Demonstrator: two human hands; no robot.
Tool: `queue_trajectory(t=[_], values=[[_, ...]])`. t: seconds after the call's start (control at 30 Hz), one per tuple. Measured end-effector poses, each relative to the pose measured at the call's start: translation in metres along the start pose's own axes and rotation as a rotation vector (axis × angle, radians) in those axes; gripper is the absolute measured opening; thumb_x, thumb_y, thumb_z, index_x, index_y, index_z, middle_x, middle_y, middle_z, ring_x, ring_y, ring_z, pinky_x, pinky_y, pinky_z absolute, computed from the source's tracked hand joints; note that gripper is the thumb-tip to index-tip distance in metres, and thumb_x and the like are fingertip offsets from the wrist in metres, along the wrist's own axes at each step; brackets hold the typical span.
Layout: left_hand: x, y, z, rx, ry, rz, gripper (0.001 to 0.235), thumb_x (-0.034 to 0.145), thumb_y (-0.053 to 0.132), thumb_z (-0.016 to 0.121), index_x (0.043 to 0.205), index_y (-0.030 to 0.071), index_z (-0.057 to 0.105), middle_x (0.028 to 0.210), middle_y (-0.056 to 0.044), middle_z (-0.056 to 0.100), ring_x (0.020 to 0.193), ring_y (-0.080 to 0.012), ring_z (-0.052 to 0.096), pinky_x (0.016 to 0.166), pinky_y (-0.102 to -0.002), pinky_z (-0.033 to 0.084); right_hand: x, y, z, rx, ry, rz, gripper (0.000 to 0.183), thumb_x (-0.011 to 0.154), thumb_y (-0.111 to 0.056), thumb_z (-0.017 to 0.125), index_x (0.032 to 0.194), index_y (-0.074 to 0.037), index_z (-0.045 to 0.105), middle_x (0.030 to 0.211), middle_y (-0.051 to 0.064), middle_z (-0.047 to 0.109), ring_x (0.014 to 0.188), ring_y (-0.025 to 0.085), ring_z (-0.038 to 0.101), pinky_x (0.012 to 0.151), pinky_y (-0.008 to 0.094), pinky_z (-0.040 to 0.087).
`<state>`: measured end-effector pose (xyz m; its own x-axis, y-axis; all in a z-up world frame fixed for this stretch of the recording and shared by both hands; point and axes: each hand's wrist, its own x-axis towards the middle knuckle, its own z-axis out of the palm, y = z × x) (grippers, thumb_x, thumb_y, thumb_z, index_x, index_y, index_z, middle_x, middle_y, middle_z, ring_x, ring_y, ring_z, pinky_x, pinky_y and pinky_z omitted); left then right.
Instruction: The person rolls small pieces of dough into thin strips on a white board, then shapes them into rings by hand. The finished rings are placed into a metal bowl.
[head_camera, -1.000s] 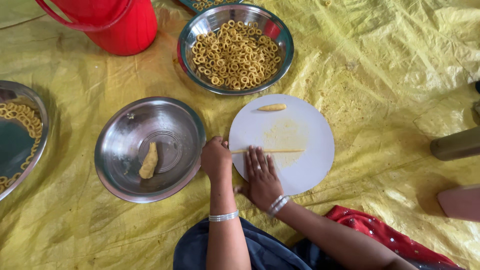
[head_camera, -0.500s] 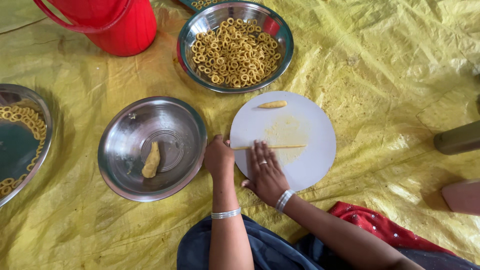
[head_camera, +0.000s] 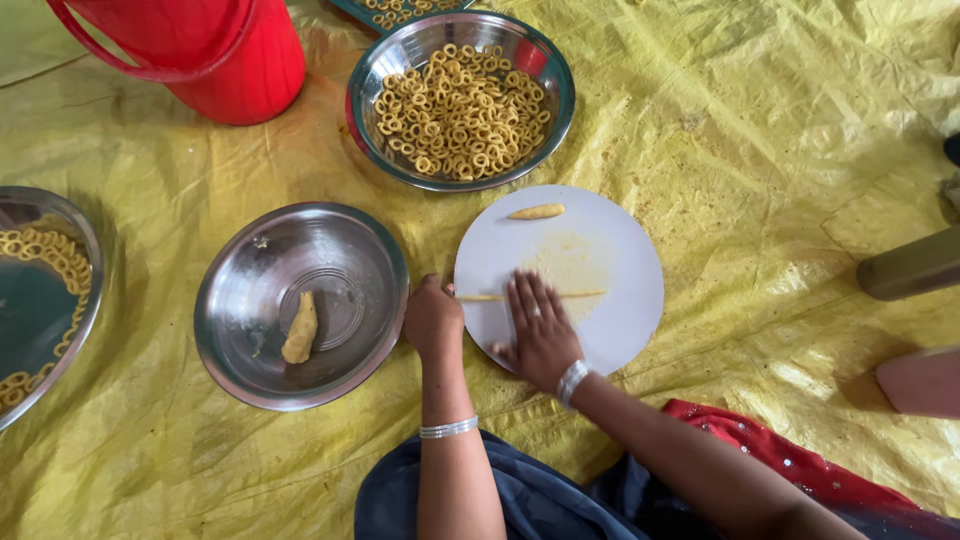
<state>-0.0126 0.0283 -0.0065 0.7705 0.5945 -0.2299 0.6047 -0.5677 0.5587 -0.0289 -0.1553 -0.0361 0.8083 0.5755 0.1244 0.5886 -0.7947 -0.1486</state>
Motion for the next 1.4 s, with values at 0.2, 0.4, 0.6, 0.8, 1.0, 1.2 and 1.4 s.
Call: queue_trajectory(t=[0.2,0.4,0.6,0.8,1.0,1.2,1.4], values=[[-0.001,0.002,-0.001,0.001,-0.008,-0.001,0.035,0.098,0.029,0.063,0.128,0.011,0.067,0.11,-0.017,0.074,0.104,-0.0363,0.071,0.083,-0.05,0.056,-0.001,0.0,-0.001,0.011,-0.059,0.016,0.097,0.098,-0.067,0.035,0.161,0.003,0.014,0.17,0.022,0.009,0.157,0.036,0.002,0.124,0.05,0.007],[-0.005,0.002,-0.009,0.02,-0.056,-0.057,0.032,0.099,0.032,0.062,0.125,0.013,0.069,0.111,-0.016,0.074,0.106,-0.0377,0.069,0.084,-0.051,0.055,0.059,0.021,0.0,-0.064,-0.013,0.07,0.1,0.095,-0.071,0.035,0.16,0.002,0.016,0.169,0.022,0.01,0.157,0.039,0.002,0.125,0.05,0.005],[0.001,-0.003,0.002,-0.004,0.011,0.003,0.039,0.094,0.034,0.067,0.124,0.01,0.067,0.108,-0.019,0.074,0.104,-0.0379,0.07,0.083,-0.051,0.056,-0.005,0.013,0.002,0.024,-0.017,-0.022,0.102,0.096,-0.073,0.037,0.16,0.003,0.015,0.17,0.023,0.009,0.158,0.038,0.001,0.126,0.051,0.004],[0.005,-0.008,0.01,0.065,-0.004,0.026,0.039,0.096,0.041,0.068,0.117,0.008,0.071,0.107,-0.019,0.074,0.103,-0.04,0.069,0.084,-0.052,0.055,0.027,0.038,-0.002,0.011,0.049,0.119,0.106,0.092,-0.068,0.046,0.16,0.006,0.011,0.168,0.026,0.002,0.156,0.042,-0.005,0.124,0.054,0.003],[0.0,-0.005,0.001,-0.02,0.049,0.038,0.04,0.092,0.039,0.071,0.118,0.01,0.07,0.105,-0.019,0.074,0.1,-0.0396,0.071,0.081,-0.051,0.056,0.067,0.039,-0.011,-0.027,0.006,0.229,0.1,0.095,-0.065,0.047,0.161,0.0,0.008,0.17,0.024,0.0,0.157,0.04,-0.008,0.127,0.052,0.001],[-0.006,0.0,-0.003,0.078,-0.133,-0.046,0.04,0.094,0.043,0.071,0.108,0.006,0.071,0.107,-0.017,0.075,0.103,-0.0374,0.071,0.085,-0.049,0.056,0.006,0.042,-0.022,-0.046,-0.185,0.197,0.096,0.094,-0.068,0.045,0.162,-0.013,0.005,0.17,0.015,-0.003,0.155,0.035,-0.01,0.117,0.067,-0.009],[-0.011,0.004,-0.02,0.04,-0.262,-0.093,0.036,0.087,0.036,0.079,0.094,0.001,0.072,0.081,-0.015,0.076,0.074,-0.0286,0.075,0.07,-0.042,0.059,-0.018,0.09,-0.05,-0.04,-0.025,0.337,0.045,0.092,-0.046,0.062,0.135,-0.032,0.06,0.152,0.001,0.048,0.149,0.028,0.03,0.109,0.081,-0.015]])
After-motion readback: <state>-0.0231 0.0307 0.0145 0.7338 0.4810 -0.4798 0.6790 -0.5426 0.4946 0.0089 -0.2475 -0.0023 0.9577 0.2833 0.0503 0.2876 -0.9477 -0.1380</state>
